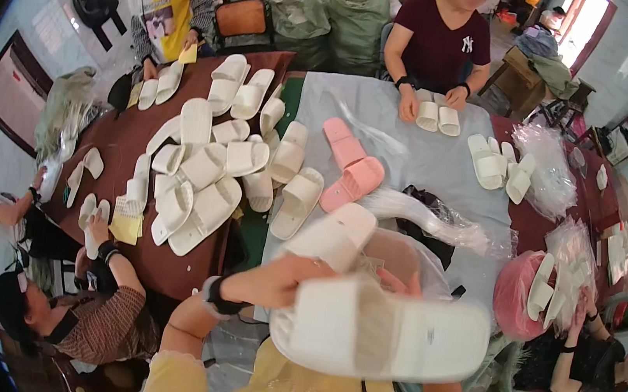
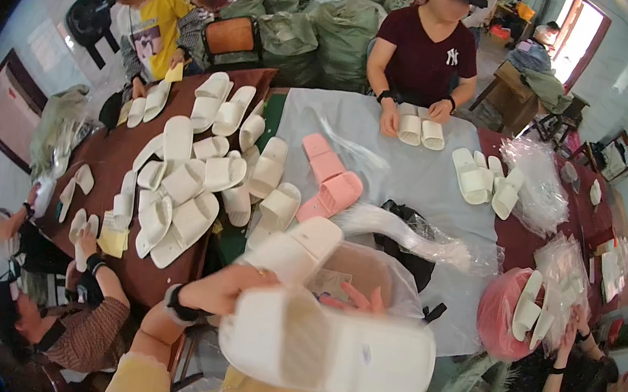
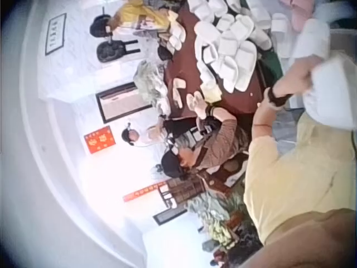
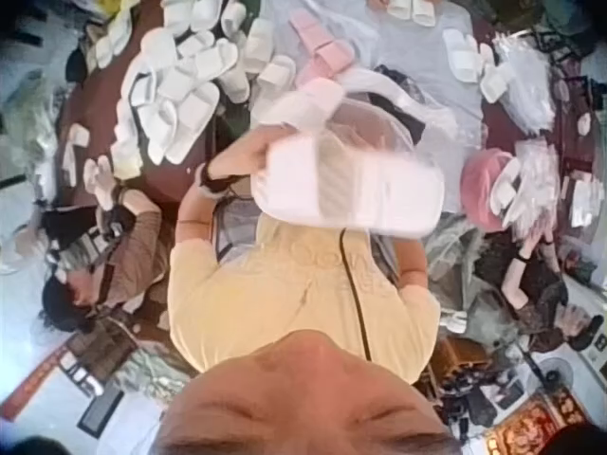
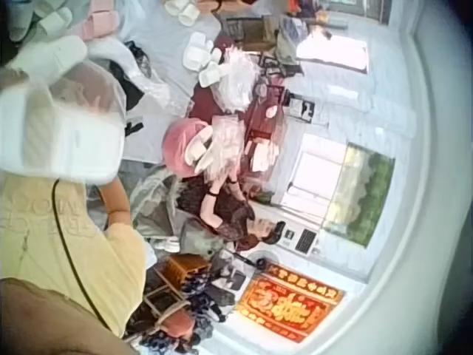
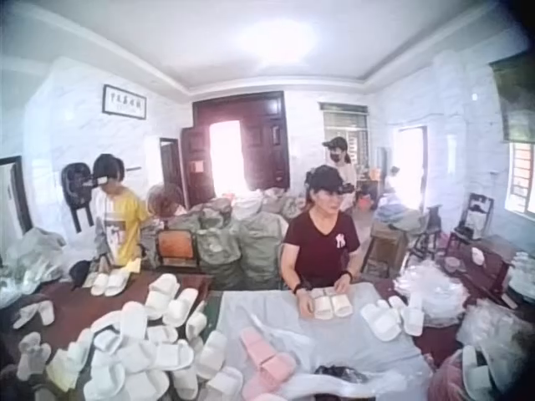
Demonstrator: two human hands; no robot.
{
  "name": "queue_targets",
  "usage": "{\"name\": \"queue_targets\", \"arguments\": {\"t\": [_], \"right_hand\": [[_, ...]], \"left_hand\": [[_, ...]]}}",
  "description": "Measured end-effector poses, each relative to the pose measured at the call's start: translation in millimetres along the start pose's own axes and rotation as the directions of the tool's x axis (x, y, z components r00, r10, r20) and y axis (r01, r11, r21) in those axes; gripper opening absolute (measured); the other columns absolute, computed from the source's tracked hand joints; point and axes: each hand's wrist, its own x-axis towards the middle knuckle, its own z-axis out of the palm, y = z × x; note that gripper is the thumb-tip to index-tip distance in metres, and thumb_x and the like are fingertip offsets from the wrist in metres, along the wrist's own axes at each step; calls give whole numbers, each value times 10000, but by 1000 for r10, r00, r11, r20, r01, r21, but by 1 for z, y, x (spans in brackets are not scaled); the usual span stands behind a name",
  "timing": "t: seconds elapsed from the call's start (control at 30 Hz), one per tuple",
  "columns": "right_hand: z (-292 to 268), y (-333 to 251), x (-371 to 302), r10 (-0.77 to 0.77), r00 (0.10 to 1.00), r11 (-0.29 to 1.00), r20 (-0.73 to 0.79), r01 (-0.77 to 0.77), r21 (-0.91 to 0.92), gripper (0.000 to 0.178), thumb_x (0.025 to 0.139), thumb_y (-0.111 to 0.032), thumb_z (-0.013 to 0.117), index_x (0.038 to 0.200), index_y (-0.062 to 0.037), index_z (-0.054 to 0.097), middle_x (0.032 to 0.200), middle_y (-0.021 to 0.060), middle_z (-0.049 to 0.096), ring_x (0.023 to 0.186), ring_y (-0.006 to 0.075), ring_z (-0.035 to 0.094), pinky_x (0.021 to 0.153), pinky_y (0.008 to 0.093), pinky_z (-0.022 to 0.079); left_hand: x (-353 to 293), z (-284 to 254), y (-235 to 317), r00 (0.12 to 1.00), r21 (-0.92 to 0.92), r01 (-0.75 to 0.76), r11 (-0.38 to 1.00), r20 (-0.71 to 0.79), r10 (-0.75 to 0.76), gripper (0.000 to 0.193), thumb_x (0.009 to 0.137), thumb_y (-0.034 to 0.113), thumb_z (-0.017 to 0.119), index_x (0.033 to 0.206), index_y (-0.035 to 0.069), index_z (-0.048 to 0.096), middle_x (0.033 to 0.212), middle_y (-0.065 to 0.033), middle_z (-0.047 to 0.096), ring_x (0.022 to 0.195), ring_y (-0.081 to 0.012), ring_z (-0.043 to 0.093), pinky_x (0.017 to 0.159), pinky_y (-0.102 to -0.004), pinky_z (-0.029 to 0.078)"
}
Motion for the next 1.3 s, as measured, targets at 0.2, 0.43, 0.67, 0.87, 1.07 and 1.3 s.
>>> {"name": "queue_targets", "arguments": {"t": [0.2, 0.43, 0.67, 0.87, 1.07, 1.3], "right_hand": [[-17, 6, 0, 66, 989, 995, -133, -56, 79, 569, 906, -452, 403, 1298, -51, 306, 1194, 126, 491, 1012, 218, 545, 850, 346, 457], [-18, 8, -10, -368, 883, 755, -290, 102, -647, 276, 822, -116, 565, 1067, 9, 537, 1015, 96, 602, 907, 177, 580, 782, 279, 457], [-11, 1, -37, -384, 808, 909, -446, 415, -30, 281, 882, -97, 489, 1145, 2, 476, 1093, 63, 557, 962, 183, 567, 783, 300, 496], [-13, 1, -72, 97, 973, 758, -210, -209, -618, 229, 894, -168, 519, 1064, -20, 558, 1019, 48, 595, 933, 128, 561, 754, 247, 464], [-25, -31, -70, -486, 857, 270, -173, -41, -962, 390, 776, -154, 644, 1109, -4, 509, 1098, 129, 540, 992, 227, 519, 851, 321, 410], [-37, -18, -40, -525, 851, -330, 12, -191, -925, 833, 585, -252, 769, 1274, -44, 349, 1244, 193, 388, 1088, 374, 418, 912, 434, 361]], "left_hand": [[8, 48, -16, 943, 99, 108, 989, 306, -133, 366, 793, 72, 517, 1159, 94, 513, 919, -126, 584, 843, -291, 563, 728, -367, 443], [2, 53, -44, 964, 202, 81, 976, 233, -128, 344, 774, 70, 562, 1114, 124, 559, 974, -112, 566, 904, -284, 545, 773, -350, 430], [31, 29, -47, 993, 556, -37, 830, -76, 95, 428, 696, 52, 614, 1110, 154, 578, 1283, -102, 411, 1239, -335, 324, 984, -490, 245], [33, 44, -56, 802, 364, 465, 807, -558, -210, 561, 719, 92, 635, 1246, 98, 443, 1297, -170, 381, 1218, -344, 347, 982, -453, 279], [6, 88, -31, 837, 426, 469, 773, -493, -237, 708, 702, 242, 701, 1271, 0, 356, 1296, -224, 355, 1134, -403, 397, 936, -436, 346], [5, 96, -41, 873, 406, 458, 790, -375, -313, 751, 714, 311, 689, 1290, -6, 323, 1245, -239, 388, 1114, -399, 411, 931, -418, 354]]}}
